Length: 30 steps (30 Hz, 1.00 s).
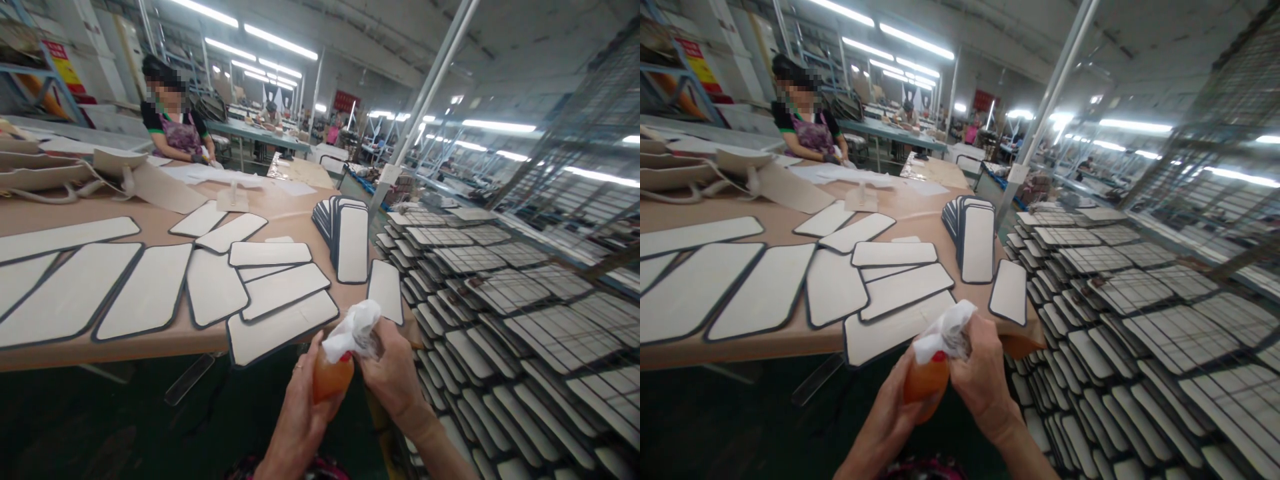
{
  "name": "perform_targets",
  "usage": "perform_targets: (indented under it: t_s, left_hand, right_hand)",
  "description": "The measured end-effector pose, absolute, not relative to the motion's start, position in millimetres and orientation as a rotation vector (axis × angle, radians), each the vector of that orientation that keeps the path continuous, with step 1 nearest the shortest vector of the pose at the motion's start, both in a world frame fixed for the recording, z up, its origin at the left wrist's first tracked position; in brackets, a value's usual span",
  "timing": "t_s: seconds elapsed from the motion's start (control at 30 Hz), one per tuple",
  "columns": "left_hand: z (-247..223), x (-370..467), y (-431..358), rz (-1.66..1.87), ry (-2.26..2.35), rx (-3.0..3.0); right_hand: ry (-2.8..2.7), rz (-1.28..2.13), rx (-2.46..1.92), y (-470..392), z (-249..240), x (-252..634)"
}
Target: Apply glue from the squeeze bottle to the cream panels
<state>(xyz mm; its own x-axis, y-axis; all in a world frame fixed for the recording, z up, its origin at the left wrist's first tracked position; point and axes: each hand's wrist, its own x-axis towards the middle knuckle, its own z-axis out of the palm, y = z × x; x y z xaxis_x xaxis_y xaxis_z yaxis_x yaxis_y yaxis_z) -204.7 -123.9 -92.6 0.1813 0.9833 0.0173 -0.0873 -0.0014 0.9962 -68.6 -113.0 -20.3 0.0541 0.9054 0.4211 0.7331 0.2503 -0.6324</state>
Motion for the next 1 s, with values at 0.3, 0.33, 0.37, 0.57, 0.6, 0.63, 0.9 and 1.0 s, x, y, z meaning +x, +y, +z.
perform_targets:
  t_s: [0.3,0.33,0.37,0.57,0.6,0.63,0.9,1.0]
  left_hand:
    - [-106.2,-209.8,-131.1,1.068,1.061,1.37]
    - [-106.9,-210.5,-132.6,1.035,1.031,1.354]
    - [-107.4,-210.9,-133.9,1.004,1.006,1.34]
    - [-101.4,-215.1,-133.6,0.874,0.893,1.265]
    - [-99.4,-216.5,-133.1,0.861,0.855,1.251]
    - [-97.4,-218.0,-132.7,0.854,0.818,1.238]
    - [-81.0,-220.2,-139.1,0.77,0.651,1.165]
    - [-76.8,-220.5,-141.7,0.744,0.625,1.18]
  right_hand:
    - [-1.843,0.664,-1.448,-110.1,-14.6,-53.8]
    - [-1.868,0.719,-1.439,-111.0,-11.7,-49.4]
    - [-1.887,0.775,-1.431,-111.8,-8.5,-45.2]
    - [-1.841,1.117,-1.345,-116.1,6.3,-37.9]
    - [-1.817,1.147,-1.335,-117.5,7.2,-38.4]
    - [-1.784,1.178,-1.327,-119.3,7.6,-38.4]
    - [-1.378,1.498,-1.214,-141.7,0.5,-29.7]
    - [-1.32,1.529,-1.251,-150.7,0.5,-29.9]
